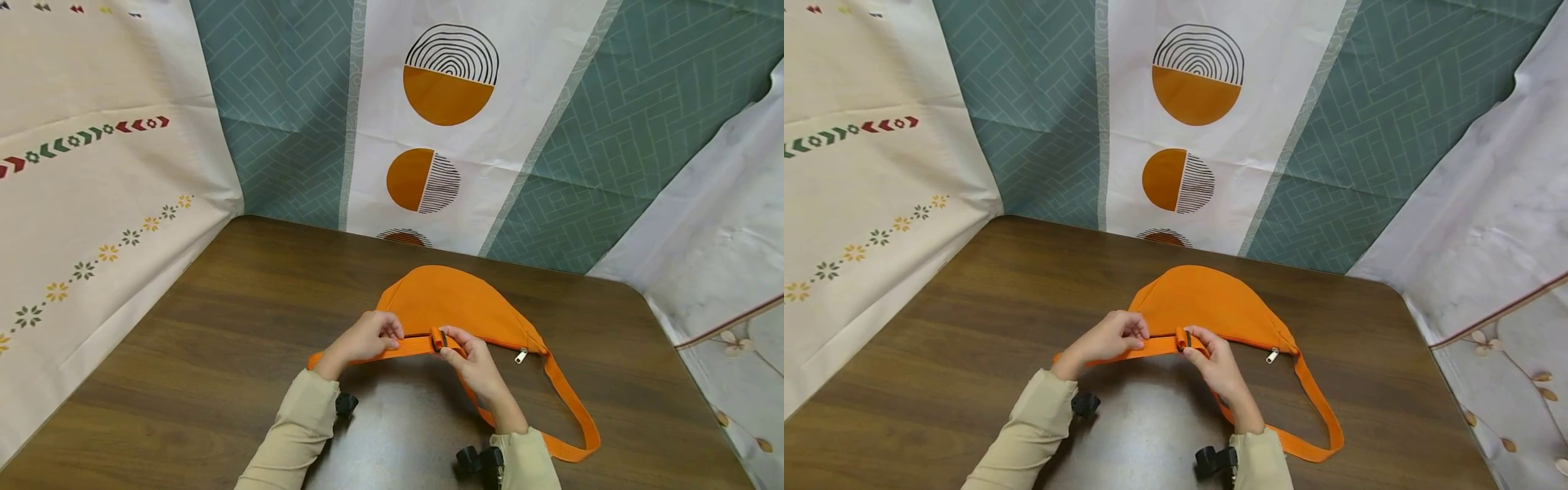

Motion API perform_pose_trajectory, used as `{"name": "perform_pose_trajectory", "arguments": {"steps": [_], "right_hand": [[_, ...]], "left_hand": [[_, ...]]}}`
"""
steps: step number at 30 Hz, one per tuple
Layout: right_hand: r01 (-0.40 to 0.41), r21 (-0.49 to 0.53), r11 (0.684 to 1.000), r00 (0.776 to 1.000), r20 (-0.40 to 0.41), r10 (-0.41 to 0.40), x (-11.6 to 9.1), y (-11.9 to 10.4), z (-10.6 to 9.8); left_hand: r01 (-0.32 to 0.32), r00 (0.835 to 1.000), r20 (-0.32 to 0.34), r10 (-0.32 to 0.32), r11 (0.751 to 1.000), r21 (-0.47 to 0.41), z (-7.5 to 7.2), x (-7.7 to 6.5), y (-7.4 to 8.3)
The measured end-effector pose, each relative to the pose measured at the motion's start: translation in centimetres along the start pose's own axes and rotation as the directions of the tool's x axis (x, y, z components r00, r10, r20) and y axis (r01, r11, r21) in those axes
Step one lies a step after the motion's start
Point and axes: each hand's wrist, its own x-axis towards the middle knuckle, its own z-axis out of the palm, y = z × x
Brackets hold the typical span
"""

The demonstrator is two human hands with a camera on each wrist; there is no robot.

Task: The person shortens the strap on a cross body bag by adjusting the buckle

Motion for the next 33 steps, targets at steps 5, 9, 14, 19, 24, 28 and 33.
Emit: {"name": "perform_pose_trajectory", "arguments": {"steps": [5, 9, 14, 19, 24, 28, 33], "right_hand": [[0.028, -0.052, 0.998, 0.999, -0.014, -0.029, -0.2, 0.2, -0.6], [0.038, -0.048, 0.998, 0.999, -0.021, -0.039, -0.3, 0.4, -0.8], [0.039, -0.046, 0.998, 0.999, -0.007, -0.04, -0.3, 0.5, -0.7], [0.036, 0.029, 0.999, 0.999, 0.009, -0.036, -0.2, 0.6, -0.6], [0.064, 0.066, 0.996, 0.997, 0.026, -0.066, -0.1, 0.8, -0.7], [0.047, 0.059, 0.997, 0.999, 0.021, -0.049, -0.1, 0.8, -0.5], [0.005, 0.087, 0.996, 1.0, 0.022, -0.007, -0.1, 0.6, -0.1]], "left_hand": [[0.041, 0.999, 0.012, -0.041, 0.999, 0.016, -0.8, -0.5, -0.6], [0.079, 0.997, 0.023, -0.079, 0.997, -0.002, -1.2, -0.8, -0.8], [0.088, 0.996, 0.01, -0.088, 0.996, 0.009, -1.3, -0.9, -0.6], [0.102, 0.995, -0.015, -0.101, 0.994, 0.043, -1.2, -0.7, -0.6], [0.067, 0.998, -0.015, -0.066, 0.997, 0.038, -1.0, -0.6, -0.6], [0.014, 1.0, -0.007, -0.014, 1.0, 0.006, -0.6, -0.3, -0.4], [-0.029, 0.999, -0.015, 0.029, 0.999, -0.03, 0.1, 0.1, 0.2]]}}
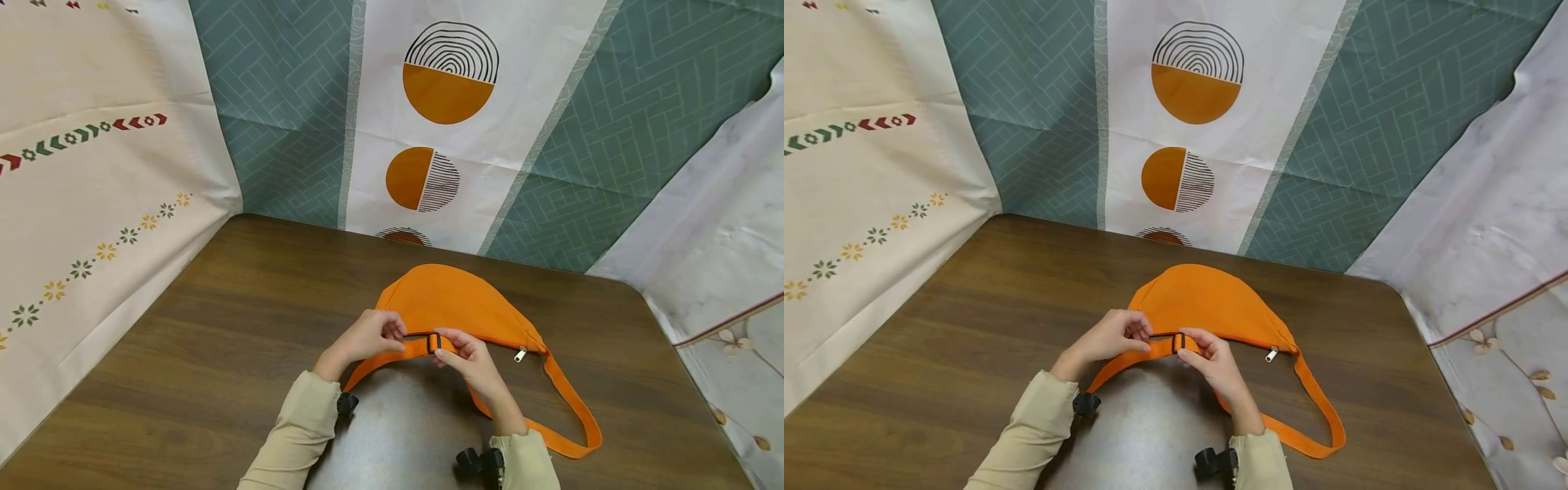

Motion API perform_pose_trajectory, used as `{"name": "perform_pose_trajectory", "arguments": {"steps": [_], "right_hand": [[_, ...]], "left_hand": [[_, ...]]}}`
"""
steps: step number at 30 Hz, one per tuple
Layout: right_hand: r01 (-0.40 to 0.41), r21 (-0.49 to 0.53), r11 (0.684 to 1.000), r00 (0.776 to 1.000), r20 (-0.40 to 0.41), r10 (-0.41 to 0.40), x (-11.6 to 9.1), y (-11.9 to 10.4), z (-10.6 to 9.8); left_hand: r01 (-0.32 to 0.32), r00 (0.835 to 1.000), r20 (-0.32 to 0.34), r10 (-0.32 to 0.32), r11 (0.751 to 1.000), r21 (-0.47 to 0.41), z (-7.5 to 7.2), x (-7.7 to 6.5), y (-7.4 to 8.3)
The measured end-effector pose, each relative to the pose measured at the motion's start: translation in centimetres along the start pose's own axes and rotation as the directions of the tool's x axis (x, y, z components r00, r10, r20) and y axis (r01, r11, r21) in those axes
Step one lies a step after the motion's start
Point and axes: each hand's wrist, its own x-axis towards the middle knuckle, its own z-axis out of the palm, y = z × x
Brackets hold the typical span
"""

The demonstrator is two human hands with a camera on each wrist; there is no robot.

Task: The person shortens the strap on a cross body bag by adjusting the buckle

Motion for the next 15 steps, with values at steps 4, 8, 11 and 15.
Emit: {"name": "perform_pose_trajectory", "arguments": {"steps": [4, 8, 11, 15], "right_hand": [[-0.004, 0.021, 1.0, 1.0, -0.007, 0.004, 0.0, -0.1, 0.3], [-0.013, 0.035, 0.999, 1.0, -0.024, 0.013, 0.1, -0.2, 0.5], [-0.023, 0.047, 0.999, 0.999, -0.026, 0.024, 0.1, -0.3, 0.5], [-0.031, 0.083, 0.996, 0.999, -0.021, 0.033, 0.0, -0.3, 0.4]], "left_hand": [[-0.065, 0.998, -0.024, 0.065, 0.998, -0.004, 0.7, 0.4, 0.4], [-0.139, 0.989, -0.047, 0.139, 0.99, 0.0, 1.6, 0.7, 0.6], [-0.174, 0.983, -0.062, 0.174, 0.985, -0.003, 2.1, 0.9, 0.6], [-0.199, 0.977, -0.07, 0.2, 0.98, 0.025, 2.4, 1.0, 0.7]]}}
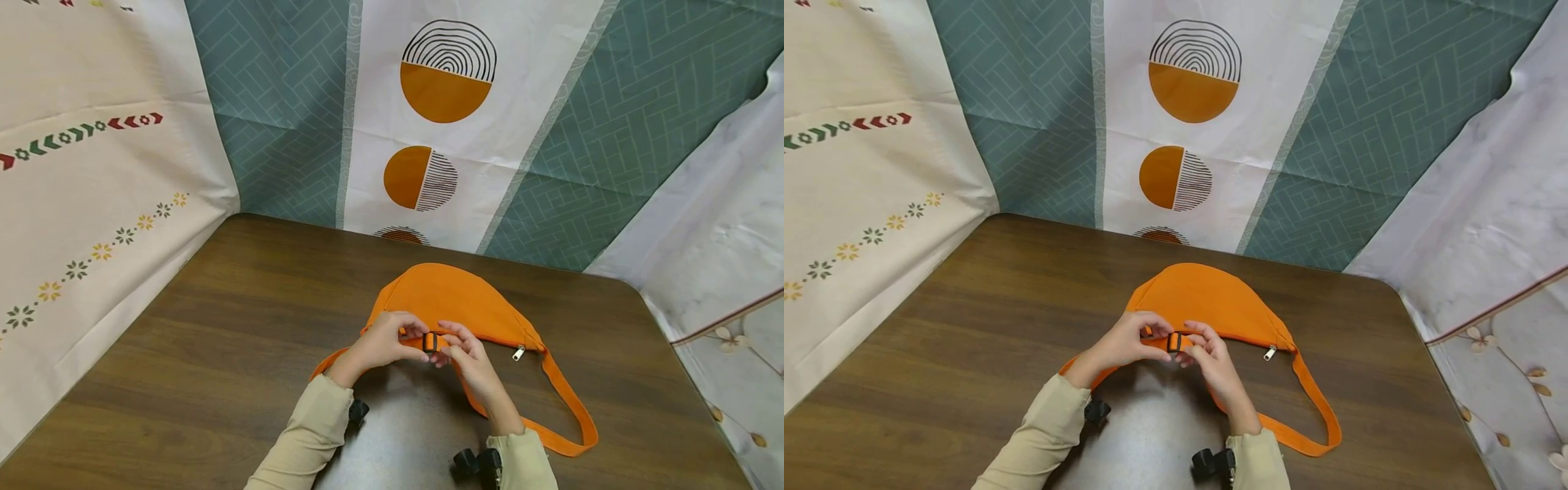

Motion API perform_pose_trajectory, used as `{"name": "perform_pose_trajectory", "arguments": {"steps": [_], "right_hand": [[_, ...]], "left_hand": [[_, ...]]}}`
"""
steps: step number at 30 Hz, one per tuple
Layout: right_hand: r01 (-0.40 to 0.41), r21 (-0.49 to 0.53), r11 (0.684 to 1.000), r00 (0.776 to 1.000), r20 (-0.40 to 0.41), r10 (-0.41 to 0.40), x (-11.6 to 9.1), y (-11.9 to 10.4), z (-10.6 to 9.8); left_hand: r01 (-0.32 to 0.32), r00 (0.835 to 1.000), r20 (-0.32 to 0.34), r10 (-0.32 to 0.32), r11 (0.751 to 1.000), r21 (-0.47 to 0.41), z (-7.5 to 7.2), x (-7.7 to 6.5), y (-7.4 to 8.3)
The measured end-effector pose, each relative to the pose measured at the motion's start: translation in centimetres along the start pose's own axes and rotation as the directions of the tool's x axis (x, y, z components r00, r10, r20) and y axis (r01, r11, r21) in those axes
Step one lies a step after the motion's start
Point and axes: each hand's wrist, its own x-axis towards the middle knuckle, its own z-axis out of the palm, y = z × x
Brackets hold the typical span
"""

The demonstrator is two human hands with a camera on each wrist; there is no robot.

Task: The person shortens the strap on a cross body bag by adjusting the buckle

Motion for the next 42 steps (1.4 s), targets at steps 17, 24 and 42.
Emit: {"name": "perform_pose_trajectory", "arguments": {"steps": [17, 24, 42], "right_hand": [[0.011, -0.033, 0.999, 0.998, 0.062, -0.009, -0.1, 0.1, -0.3], [-0.084, -0.15, 0.985, 0.996, 0.027, 0.089, -0.3, -0.4, -1.1], [-0.142, -0.209, 0.968, 0.979, -0.176, 0.105, 0.0, -0.9, -0.3]], "left_hand": [[-0.036, 0.998, 0.056, 0.031, 0.996, 0.081, -0.1, 0.0, 0.3], [0.007, 0.996, 0.091, -0.012, 0.998, 0.058, -0.3, -0.1, 0.4], [0.091, 0.993, 0.066, -0.093, 0.995, 0.038, -0.1, -0.2, 0.7]]}}
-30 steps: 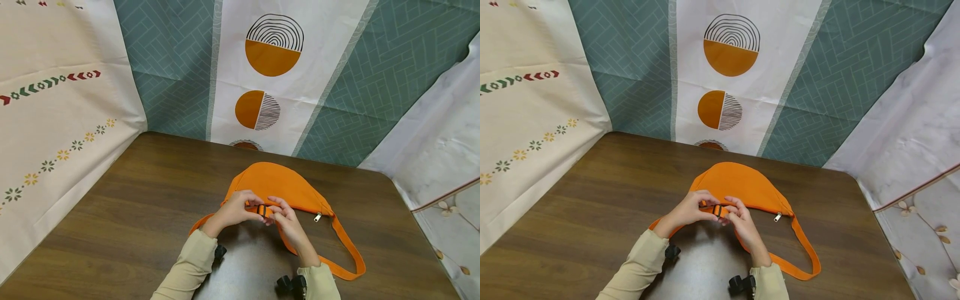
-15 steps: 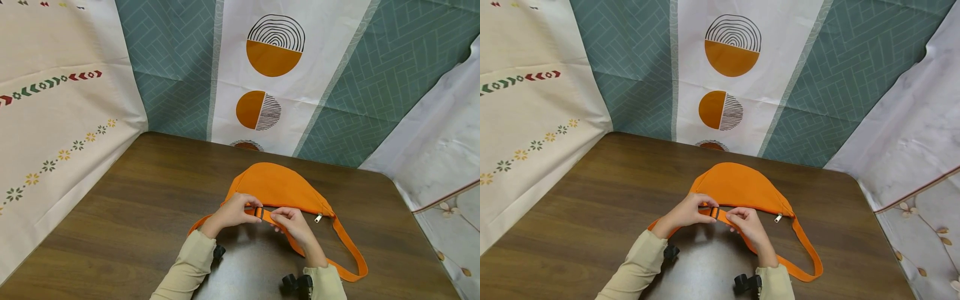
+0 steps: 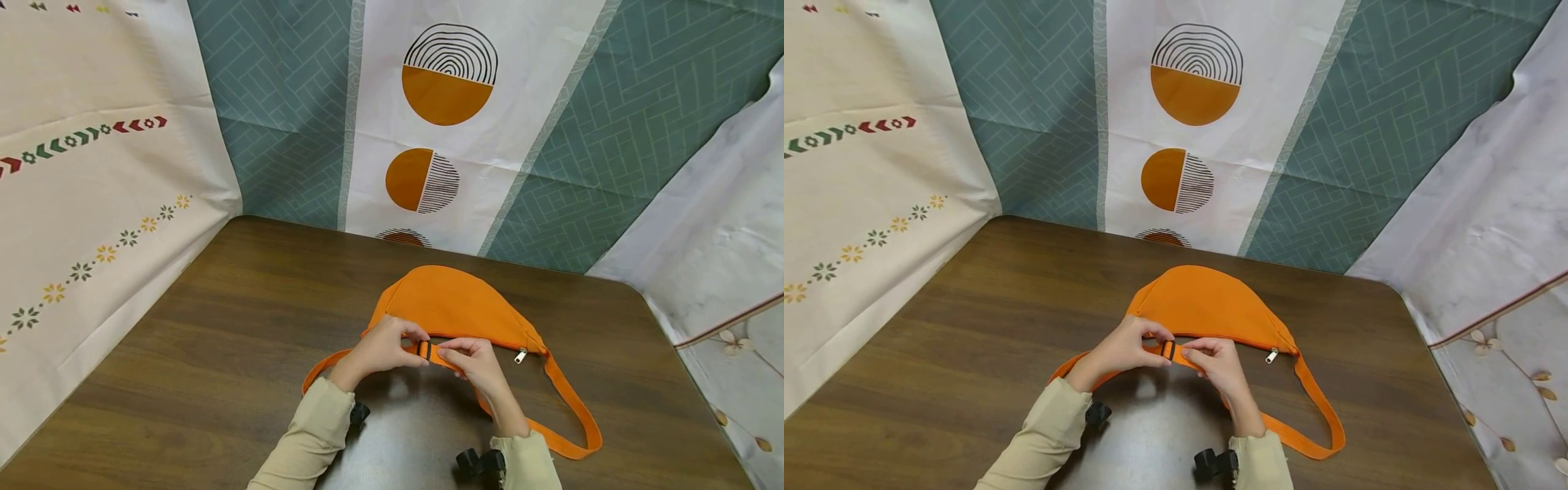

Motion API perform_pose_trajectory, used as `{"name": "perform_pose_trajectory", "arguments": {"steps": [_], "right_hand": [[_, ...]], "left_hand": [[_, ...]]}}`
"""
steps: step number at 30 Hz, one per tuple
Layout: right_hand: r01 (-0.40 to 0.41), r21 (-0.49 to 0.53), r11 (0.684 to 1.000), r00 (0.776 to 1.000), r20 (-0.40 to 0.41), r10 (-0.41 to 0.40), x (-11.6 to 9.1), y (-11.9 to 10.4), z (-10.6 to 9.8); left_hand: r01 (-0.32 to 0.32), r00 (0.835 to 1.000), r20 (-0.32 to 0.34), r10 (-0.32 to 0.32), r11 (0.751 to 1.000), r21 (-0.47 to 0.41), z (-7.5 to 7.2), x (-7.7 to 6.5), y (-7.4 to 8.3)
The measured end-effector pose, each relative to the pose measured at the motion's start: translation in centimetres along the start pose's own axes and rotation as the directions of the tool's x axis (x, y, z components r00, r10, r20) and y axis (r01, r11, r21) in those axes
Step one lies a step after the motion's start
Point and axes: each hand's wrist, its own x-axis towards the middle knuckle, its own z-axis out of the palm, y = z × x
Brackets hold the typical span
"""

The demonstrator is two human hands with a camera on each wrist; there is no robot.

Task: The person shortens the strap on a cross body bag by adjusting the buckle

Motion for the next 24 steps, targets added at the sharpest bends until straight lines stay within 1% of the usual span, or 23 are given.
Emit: {"name": "perform_pose_trajectory", "arguments": {"steps": [2, 4, 9, 12, 15, 18, 20, 22, 24], "right_hand": [[-0.002, -0.011, 1.0, 1.0, -0.013, 0.002, 0.0, 0.0, 0.1], [-0.003, 0.0, 1.0, 1.0, -0.017, 0.003, 0.0, -0.1, 0.2], [0.017, 0.055, 0.998, 1.0, 0.009, -0.017, 0.1, -0.2, 0.5], [0.013, 0.092, 0.996, 0.999, 0.047, -0.018, 0.0, -0.2, 0.5], [0.005, 0.12, 0.993, 0.994, 0.106, -0.017, 0.0, -0.2, 0.2], [-0.001, 0.125, 0.992, 0.984, 0.177, -0.021, 0.0, 0.1, -0.4], [0.001, 0.121, 0.993, 0.976, 0.216, -0.028, 0.0, 0.3, -0.9], [0.004, 0.124, 0.992, 0.971, 0.238, -0.034, 0.0, 0.5, -1.4], [0.01, 0.151, 0.989, 0.968, 0.246, -0.047, 0.0, 0.7, -1.6]], "left_hand": [[-0.004, 1.0, 0.006, 0.004, 1.0, 0.009, 0.1, 0.0, 0.1], [-0.008, 1.0, 0.008, 0.008, 1.0, 0.009, 0.2, 0.0, 0.2], [-0.02, 1.0, -0.006, 0.02, 1.0, -0.004, 0.4, 0.2, 0.4], [-0.031, 0.999, -0.02, 0.031, 1.0, 0.002, 0.3, 0.3, 0.3], [-0.048, 0.998, -0.033, 0.048, 0.999, 0.018, 0.2, 0.2, 0.2], [-0.062, 0.997, -0.054, 0.064, 0.997, 0.044, 0.0, 0.1, 0.2], [-0.057, 0.996, -0.069, 0.062, 0.997, 0.061, -0.1, 0.1, 0.1], [-0.055, 0.994, -0.086, 0.062, 0.995, 0.08, -0.2, 0.0, 0.1], [-0.06, 0.993, -0.097, 0.069, 0.994, 0.087, -0.3, 0.0, 0.0]]}}
